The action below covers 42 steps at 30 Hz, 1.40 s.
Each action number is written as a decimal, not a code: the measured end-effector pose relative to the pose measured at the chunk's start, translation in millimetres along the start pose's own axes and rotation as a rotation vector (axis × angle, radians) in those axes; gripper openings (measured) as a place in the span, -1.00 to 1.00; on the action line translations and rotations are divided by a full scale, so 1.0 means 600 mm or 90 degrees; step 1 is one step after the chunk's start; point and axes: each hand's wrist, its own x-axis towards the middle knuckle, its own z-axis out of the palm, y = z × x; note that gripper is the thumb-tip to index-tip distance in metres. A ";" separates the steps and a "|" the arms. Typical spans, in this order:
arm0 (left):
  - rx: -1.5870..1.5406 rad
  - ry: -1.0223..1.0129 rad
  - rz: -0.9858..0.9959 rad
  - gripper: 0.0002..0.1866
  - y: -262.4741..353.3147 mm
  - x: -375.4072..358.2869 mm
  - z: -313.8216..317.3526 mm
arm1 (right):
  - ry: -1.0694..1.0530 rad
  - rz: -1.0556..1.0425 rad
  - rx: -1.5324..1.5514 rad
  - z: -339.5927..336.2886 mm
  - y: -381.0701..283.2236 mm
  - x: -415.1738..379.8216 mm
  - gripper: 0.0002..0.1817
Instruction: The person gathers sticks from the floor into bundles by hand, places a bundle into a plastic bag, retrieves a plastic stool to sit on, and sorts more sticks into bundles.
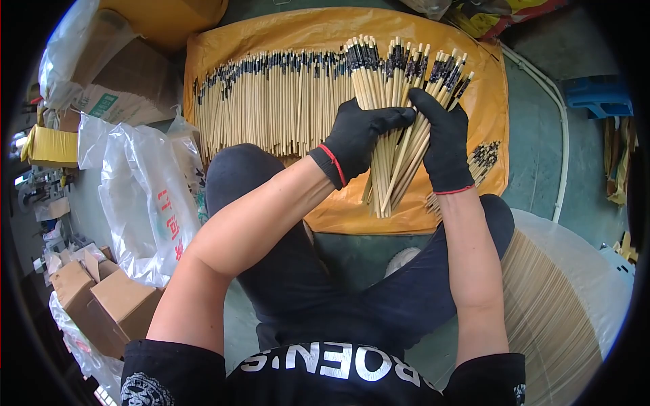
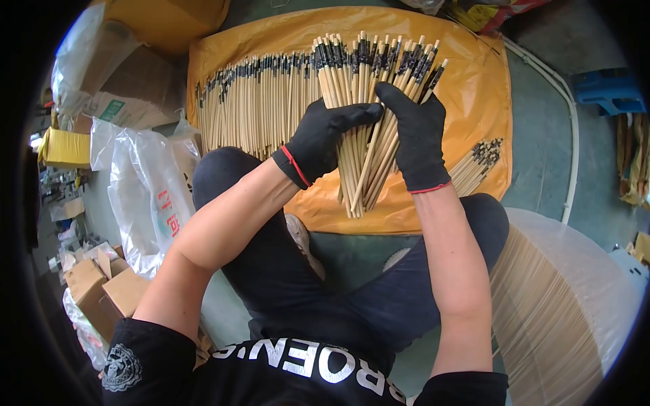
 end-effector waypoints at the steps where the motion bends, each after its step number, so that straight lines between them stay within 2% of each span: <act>1: 0.042 0.009 -0.013 -0.85 0.002 0.000 -0.001 | 0.004 0.008 -0.003 0.002 -0.001 -0.001 -0.79; 3: 0.084 0.018 -0.025 -0.85 0.005 0.001 0.003 | 0.007 0.015 -0.007 0.003 -0.002 -0.001 -0.78; 5: -0.213 0.130 -0.204 -0.83 0.032 0.000 0.021 | 0.016 0.036 0.006 0.001 -0.001 -0.002 -0.74; 8: -0.215 0.157 -0.156 -0.84 0.037 -0.002 0.026 | 0.021 0.008 -0.005 0.003 0.000 -0.002 -0.74; 12: -0.278 0.131 -0.139 -0.87 0.032 0.001 0.025 | 0.037 0.008 -0.004 -0.019 0.001 0.001 -0.79; 14: -0.309 0.076 -0.143 -0.88 0.042 0.002 0.027 | 0.023 0.166 0.085 -0.031 -0.012 0.002 -0.78; 15: -0.334 0.038 -0.140 -0.88 0.044 0.004 0.026 | -0.022 0.155 0.094 -0.034 -0.019 0.003 -0.80; 18: -0.320 0.050 -0.170 -0.89 0.033 0.004 0.016 | -0.038 0.075 0.027 -0.044 -0.052 -0.001 -0.80; 19: -0.322 0.049 -0.172 -0.89 0.034 0.003 0.019 | -0.048 0.067 -0.085 -0.048 -0.063 -0.002 -0.82; 20: -0.315 0.065 -0.175 -0.89 0.038 0.002 0.023 | -0.046 0.068 -0.087 -0.045 -0.068 -0.004 -0.82; 22: -0.308 0.080 -0.179 -0.88 0.038 0.004 0.029 | 0.020 0.058 -0.218 -0.032 -0.071 -0.010 -0.83; 24: -0.257 0.069 -0.202 -0.88 0.033 0.008 0.032 | 0.023 0.056 -0.197 -0.031 -0.059 -0.011 -0.81; 28: -0.293 0.065 -0.228 -0.88 0.026 0.006 0.039 | 0.025 -0.022 -0.132 -0.030 -0.044 -0.011 -0.68; 30: -0.296 0.079 -0.180 -0.89 0.025 0.007 0.037 | 0.076 -0.048 -0.163 -0.035 -0.044 -0.009 -0.66; 34: -0.299 0.039 -0.167 -0.89 0.031 0.007 0.037 | 0.068 -0.061 -0.164 -0.021 -0.055 -0.008 -0.68; 36: -0.278 0.062 -0.220 -0.90 0.031 0.006 0.045 | 0.044 -0.058 -0.151 -0.023 -0.049 -0.008 -0.69; 40: -0.277 0.030 -0.220 -0.90 0.033 0.004 0.044 | 0.023 0.000 -0.146 -0.021 -0.047 -0.010 -0.72; 42: -0.246 0.118 -0.169 -0.90 0.024 0.010 0.036 | 0.056 -0.074 -0.182 -0.029 -0.049 -0.003 -0.74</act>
